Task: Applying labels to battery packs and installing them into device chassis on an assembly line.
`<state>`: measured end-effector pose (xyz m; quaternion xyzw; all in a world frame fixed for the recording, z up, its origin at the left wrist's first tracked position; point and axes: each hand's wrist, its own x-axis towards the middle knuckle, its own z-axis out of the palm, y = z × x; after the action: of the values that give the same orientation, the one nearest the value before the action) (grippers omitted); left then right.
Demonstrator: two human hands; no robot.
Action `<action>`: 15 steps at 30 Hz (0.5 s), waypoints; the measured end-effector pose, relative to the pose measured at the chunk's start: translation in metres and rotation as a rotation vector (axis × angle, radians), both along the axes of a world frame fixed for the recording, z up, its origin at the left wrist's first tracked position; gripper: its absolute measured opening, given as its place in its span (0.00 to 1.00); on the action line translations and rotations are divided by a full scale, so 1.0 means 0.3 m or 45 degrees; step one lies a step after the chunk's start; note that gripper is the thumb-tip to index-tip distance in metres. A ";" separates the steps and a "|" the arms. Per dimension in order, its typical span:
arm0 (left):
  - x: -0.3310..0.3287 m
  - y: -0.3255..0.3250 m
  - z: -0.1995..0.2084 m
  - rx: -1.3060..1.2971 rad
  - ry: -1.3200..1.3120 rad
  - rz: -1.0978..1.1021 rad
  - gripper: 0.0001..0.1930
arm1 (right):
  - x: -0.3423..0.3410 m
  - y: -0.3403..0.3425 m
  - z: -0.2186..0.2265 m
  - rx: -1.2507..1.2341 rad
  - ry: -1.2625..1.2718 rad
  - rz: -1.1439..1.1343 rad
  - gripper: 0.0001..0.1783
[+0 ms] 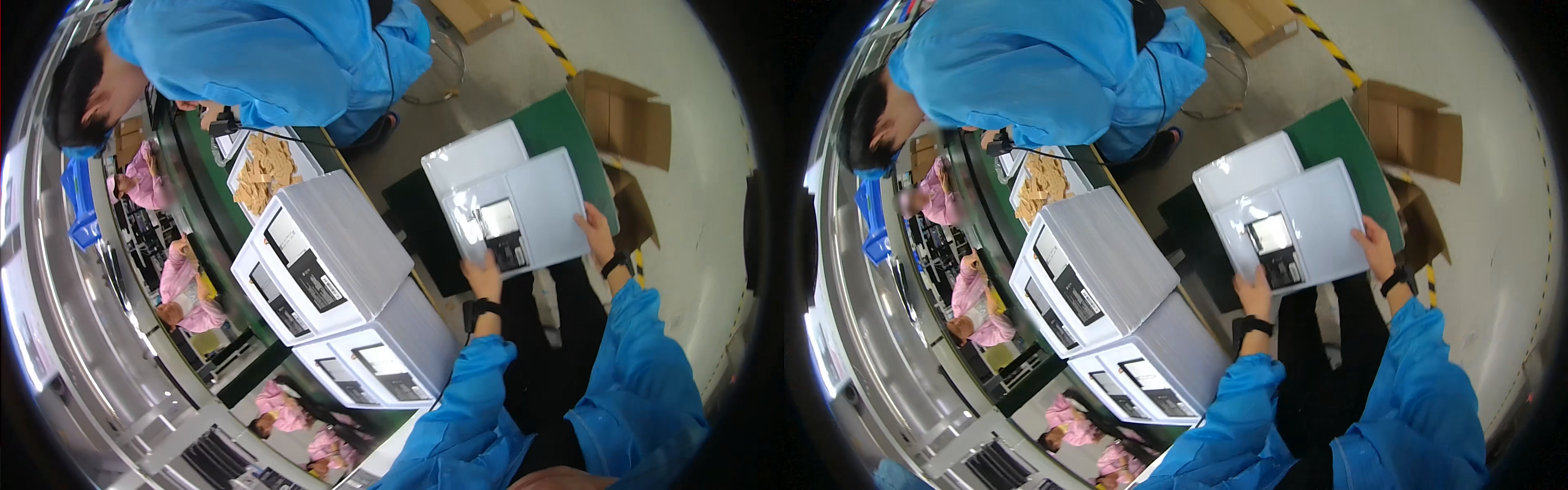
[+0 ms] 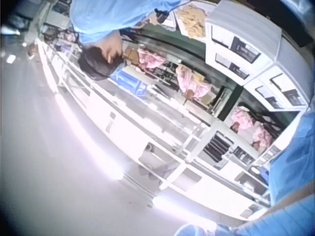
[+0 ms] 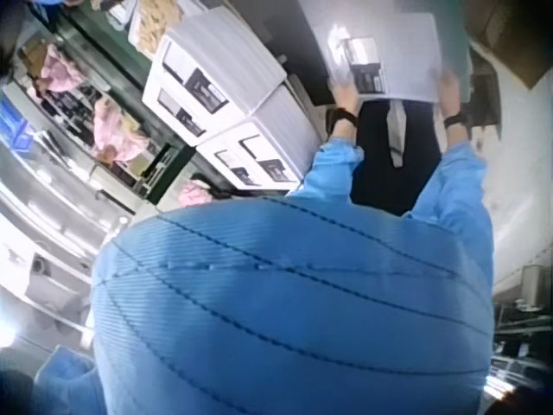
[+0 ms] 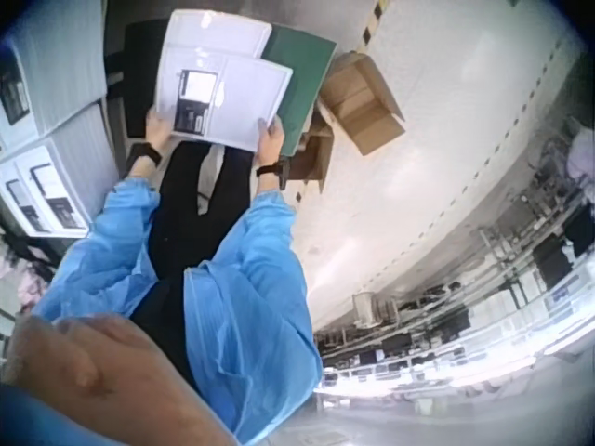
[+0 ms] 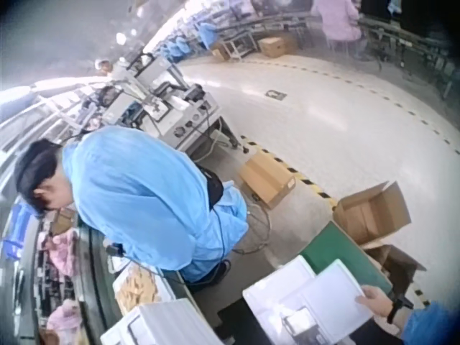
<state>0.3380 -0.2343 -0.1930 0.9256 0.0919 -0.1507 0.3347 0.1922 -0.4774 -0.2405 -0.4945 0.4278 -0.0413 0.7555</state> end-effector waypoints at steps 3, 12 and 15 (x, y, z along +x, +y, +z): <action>-0.035 0.108 -0.120 0.066 0.070 -0.109 0.29 | -0.118 -0.003 -0.131 -0.170 0.016 -0.001 0.21; -0.070 0.090 -0.014 -0.139 0.282 0.228 0.28 | -0.047 -0.073 0.190 -0.083 0.022 0.108 0.22; -0.104 0.062 0.110 -0.216 0.207 0.214 0.25 | -0.048 -0.120 0.320 -0.024 -0.041 0.062 0.22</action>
<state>0.3067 -0.2158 -0.1599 0.8678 0.1829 -0.2039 0.4147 0.1779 -0.5133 -0.1446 -0.5110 0.4031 -0.0349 0.7584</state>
